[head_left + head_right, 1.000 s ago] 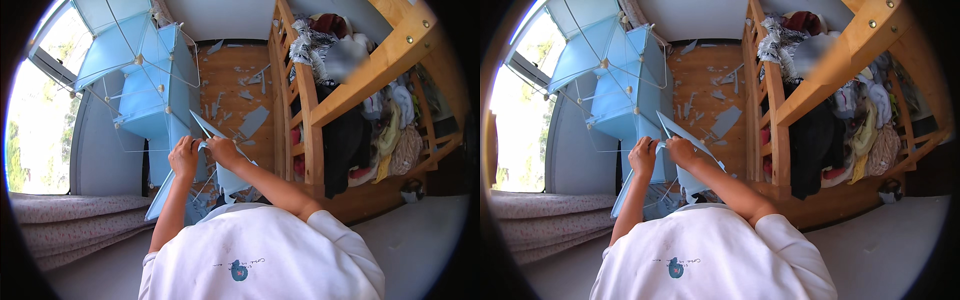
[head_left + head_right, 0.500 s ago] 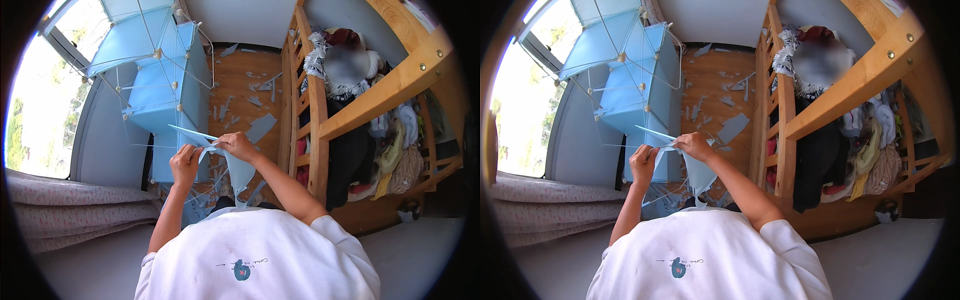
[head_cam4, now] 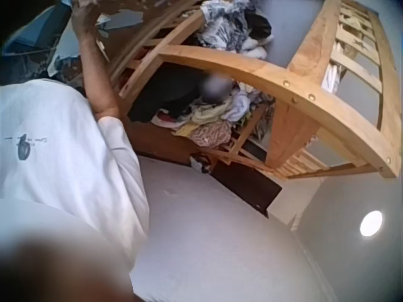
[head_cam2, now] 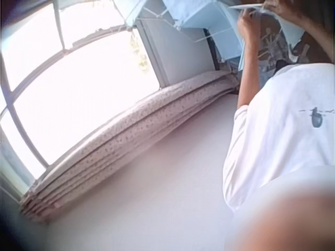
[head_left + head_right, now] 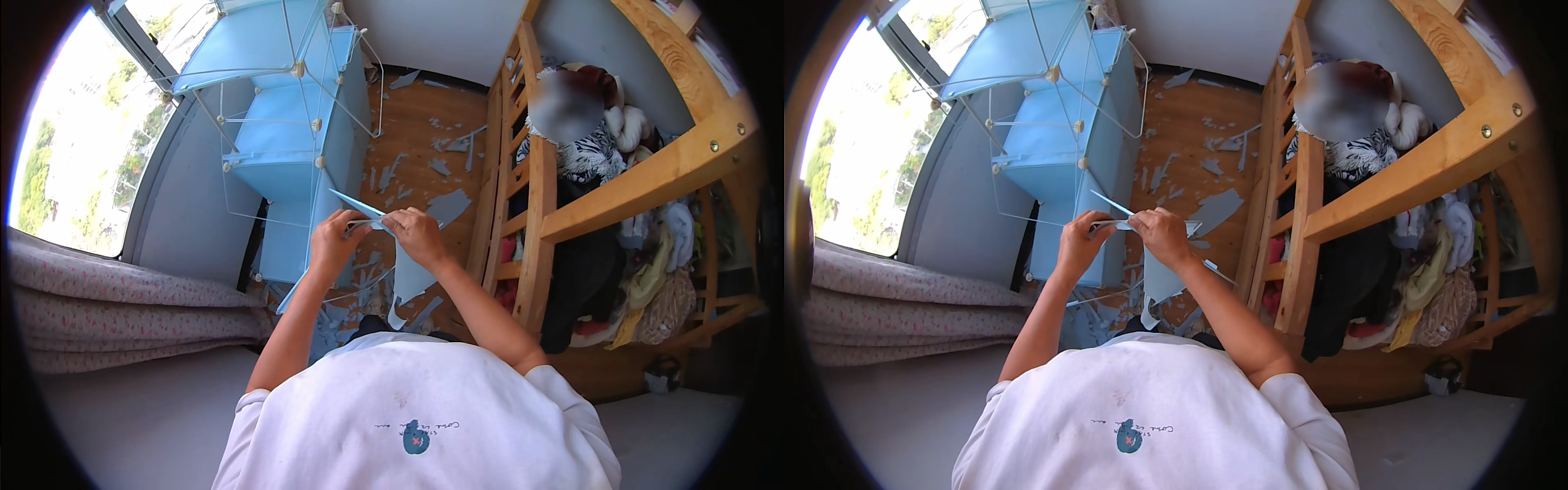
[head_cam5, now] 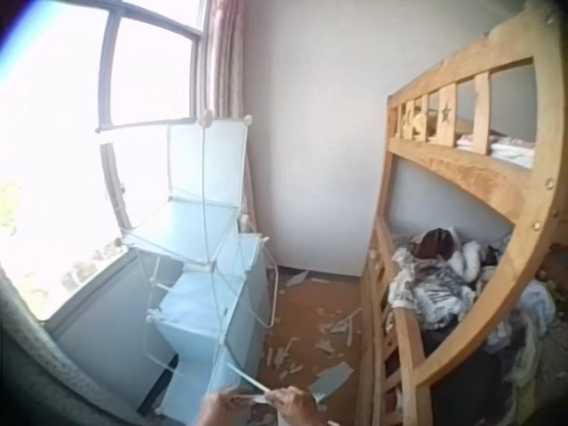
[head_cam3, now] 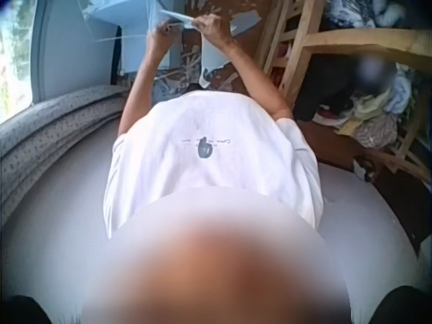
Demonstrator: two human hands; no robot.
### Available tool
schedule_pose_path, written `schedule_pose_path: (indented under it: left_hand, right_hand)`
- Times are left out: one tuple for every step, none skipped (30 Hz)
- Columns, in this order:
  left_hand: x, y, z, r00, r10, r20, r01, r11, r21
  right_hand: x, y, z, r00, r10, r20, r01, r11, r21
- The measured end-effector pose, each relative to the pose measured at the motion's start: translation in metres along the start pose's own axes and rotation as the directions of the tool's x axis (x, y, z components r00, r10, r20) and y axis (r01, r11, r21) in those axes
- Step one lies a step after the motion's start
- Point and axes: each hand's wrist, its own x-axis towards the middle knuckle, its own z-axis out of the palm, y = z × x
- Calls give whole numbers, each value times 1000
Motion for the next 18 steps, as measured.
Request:
schedule_pose_path:
  left_hand:
    - [2, -1, 1, 999, -9, 52, 9, 1000, -2]
    - [4, -2, 2, 994, -17, 105, 18, 1000, -4]
    - [4, -2, 2, 987, -24, 159, 25, 1000, -6]
    - [5, 1, 2, 983, -76, 168, 80, 997, -13]
    - [5, 6, 4, 976, -117, 182, 124, 992, -24]
    - [4, 10, 6, 968, -158, 197, 167, 985, -34]
    - [2, 5, 11, 975, -141, 170, 158, 984, -88]
    - [-2, -8, 19, 982, -128, 141, 148, 979, -142]
    - [-3, -14, 24, 987, -120, 111, 140, 971, -193]
    - [-5, -13, 20, 986, -133, 99, 150, 970, -192]
    - [-3, -14, 21, 983, -150, 102, 168, 966, -195]
    - [-1, -15, 26, 980, -170, 101, 187, 962, -197]
    - [-3, -20, 27, 974, -206, 91, 220, 956, -194]
    - [-5, -24, 28, 988, -147, 54, 154, 978, -144]
    - [-7, -15, 23, 974, -200, 102, 213, 967, -139]
    - [-10, -17, 20, 970, -221, 105, 235, 962, -140]
    - [-14, -20, 19, 964, -242, 109, 256, 956, -141]
    - [-18, -23, 15, 954, -274, 121, 291, 943, -163]
  right_hand:
    - [0, 1, 0, 1000, 4, -20, -4, 1000, -2]
    - [-1, 1, -1, 999, 9, -40, -9, 1000, -5]
    - [-3, 1, -1, 998, 14, -62, -14, 1000, -7]
    - [-3, 1, -2, 998, 18, -59, -18, 1000, 0]
    - [-3, 2, -5, 998, 23, -63, -23, 1000, 0]
    - [-4, 8, -4, 999, 34, -27, -35, 999, -14]
    - [-4, 11, -3, 999, 35, 6, -35, 999, -25]
    - [-4, 11, -2, 999, 34, 9, -34, 999, 9]
    - [-4, 12, -2, 999, 33, 13, -33, 998, 46]
    - [-6, 12, 1, 998, 57, 20, -59, 994, 94]
    - [-7, 13, 3, 996, 78, 32, -82, 986, 142]
    - [-6, 14, 4, 994, 95, 50, -103, 976, 192]
    - [-7, 19, 5, 986, 126, 104, -151, 950, 274]
    - [-10, 21, 5, 982, 140, 123, -170, 944, 282]
    - [-13, 27, 3, 978, 155, 140, -190, 939, 287]
    - [-15, 37, 3, 946, 260, 192, -314, 884, 347]
    - [-17, 48, 3, 898, 360, 252, -435, 810, 393]
    - [-20, 52, 0, 904, 374, 207, -426, 763, 486]
